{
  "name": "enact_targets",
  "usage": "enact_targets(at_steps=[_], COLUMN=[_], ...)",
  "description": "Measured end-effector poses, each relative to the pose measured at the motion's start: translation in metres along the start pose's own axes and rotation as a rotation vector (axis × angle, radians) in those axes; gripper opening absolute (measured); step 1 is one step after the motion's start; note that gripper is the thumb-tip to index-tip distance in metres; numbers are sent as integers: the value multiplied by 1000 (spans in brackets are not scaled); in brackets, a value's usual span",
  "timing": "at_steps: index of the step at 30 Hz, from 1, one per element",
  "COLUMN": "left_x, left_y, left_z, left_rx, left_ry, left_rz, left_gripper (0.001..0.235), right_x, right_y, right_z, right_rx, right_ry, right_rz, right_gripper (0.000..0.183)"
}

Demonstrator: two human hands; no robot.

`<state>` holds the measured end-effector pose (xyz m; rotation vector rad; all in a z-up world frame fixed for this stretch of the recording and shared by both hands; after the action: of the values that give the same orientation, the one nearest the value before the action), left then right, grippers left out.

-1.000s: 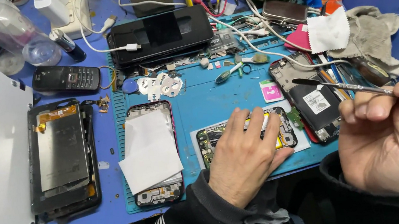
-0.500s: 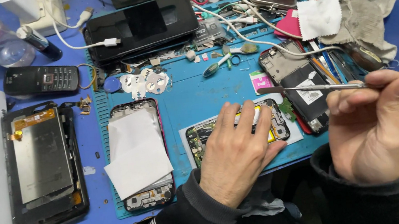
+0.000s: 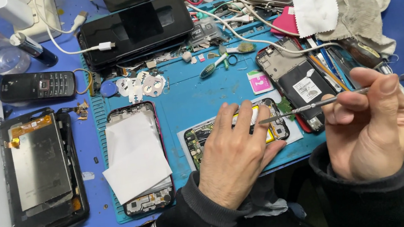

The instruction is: Repairing a smartphone by installing internal components and connecting flex cables on a workbench.

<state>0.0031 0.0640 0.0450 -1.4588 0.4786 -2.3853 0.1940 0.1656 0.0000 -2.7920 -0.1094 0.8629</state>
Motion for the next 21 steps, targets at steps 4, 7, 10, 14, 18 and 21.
enact_targets(at_steps=[4,7,10,14,18,21], left_x=[1,-1,-3,8,6,5], left_y=[-1,0,3,3,5,6], left_z=[0,0,0,-1,-2,-1], left_rx=[9,20,24,12,15,14], left_ry=[-1,5,-1,-48,-24,-23], left_rz=[-1,-25,-9,45,29,10], left_gripper=[63,62,65,65,65,65], right_x=[-4,0,15,18,33,35], right_y=[0,-1,-1,-4,2,26], right_z=[1,1,-1,5,3,-12], right_rx=[-31,-31,-23,55,188,714], right_ry=[-30,-11,23,-141,116,1301], right_rz=[37,23,13,-135,-92,-256], right_gripper=[32,34,35,36,36,35])
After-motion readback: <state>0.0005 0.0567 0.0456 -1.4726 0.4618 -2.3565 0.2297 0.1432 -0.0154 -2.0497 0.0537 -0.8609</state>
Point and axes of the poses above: each hand's wrist, its own y-axis away from the middle knuckle, its own x-axis out of the back of the hand, z = x × y, the point moved 8 cm from there along -y, towards the middle knuckle, and after that the axes turned 5 degrees about x, right-handed, at the moved point
